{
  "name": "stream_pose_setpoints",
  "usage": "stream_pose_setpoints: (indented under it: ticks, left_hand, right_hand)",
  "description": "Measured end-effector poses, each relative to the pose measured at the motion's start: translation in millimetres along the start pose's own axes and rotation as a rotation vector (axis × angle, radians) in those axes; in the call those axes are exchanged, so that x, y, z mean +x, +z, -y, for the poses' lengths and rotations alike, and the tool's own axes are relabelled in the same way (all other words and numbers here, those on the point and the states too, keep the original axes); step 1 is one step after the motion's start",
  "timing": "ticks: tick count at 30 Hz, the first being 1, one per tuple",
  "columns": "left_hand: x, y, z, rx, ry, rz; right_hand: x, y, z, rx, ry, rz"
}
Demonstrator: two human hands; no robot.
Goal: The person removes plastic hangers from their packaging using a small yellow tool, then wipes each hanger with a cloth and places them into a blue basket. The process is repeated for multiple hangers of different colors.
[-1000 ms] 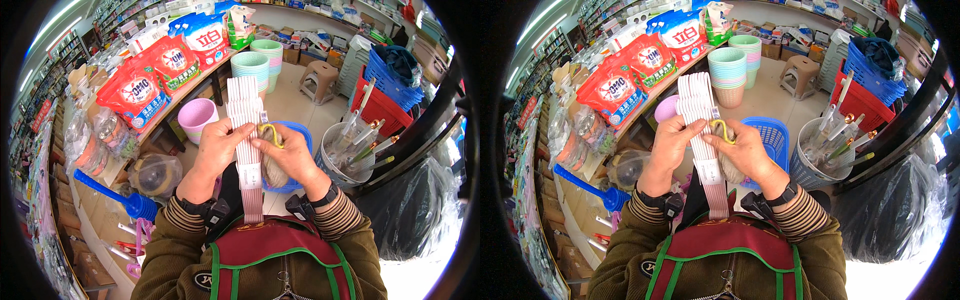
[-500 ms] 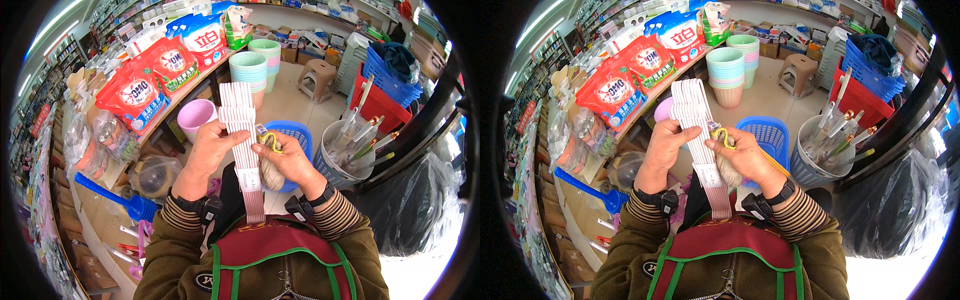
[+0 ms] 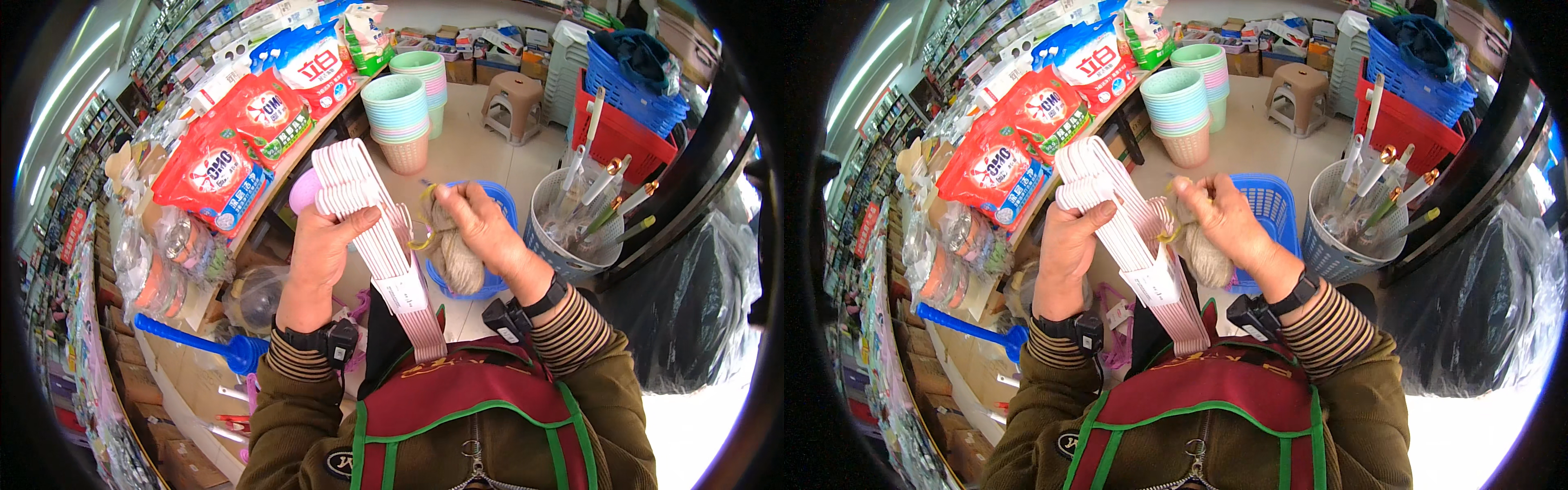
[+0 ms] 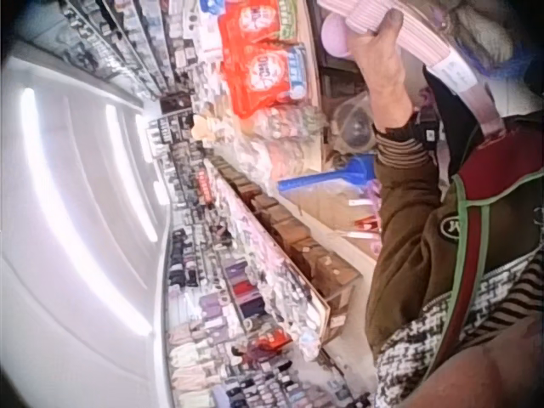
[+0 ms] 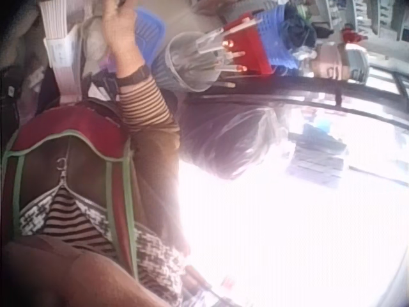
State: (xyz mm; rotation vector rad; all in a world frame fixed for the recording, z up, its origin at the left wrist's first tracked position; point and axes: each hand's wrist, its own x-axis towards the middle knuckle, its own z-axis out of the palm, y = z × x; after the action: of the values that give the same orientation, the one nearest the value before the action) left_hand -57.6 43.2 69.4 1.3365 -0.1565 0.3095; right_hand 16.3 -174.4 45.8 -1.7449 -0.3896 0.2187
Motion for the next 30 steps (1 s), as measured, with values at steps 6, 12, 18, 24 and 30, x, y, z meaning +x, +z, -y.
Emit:
stream_pose_setpoints:
  ticks: [6,12,18,24,30]
  left_hand:
    - [-1,1,4,-0.037,0.073,-0.011]
    - [-10,-6,8,-0.033,0.117,-0.08]
    - [-23,-26,0,0.01,0.147,0.042]
    - [-21,-18,-6,0.052,0.076,0.102]
    - [-26,-2,6,-0.053,0.108,0.112]
  right_hand:
    - [19,6,25,0.21,-0.315,0.004]
    - [14,43,32,0.229,-0.64,0.123]
    - [15,-20,13,-0.281,-0.244,0.137]
    - [2,1,4,-0.165,-0.723,0.087]
    - [19,-9,-36,-0.467,-0.265,-0.097]
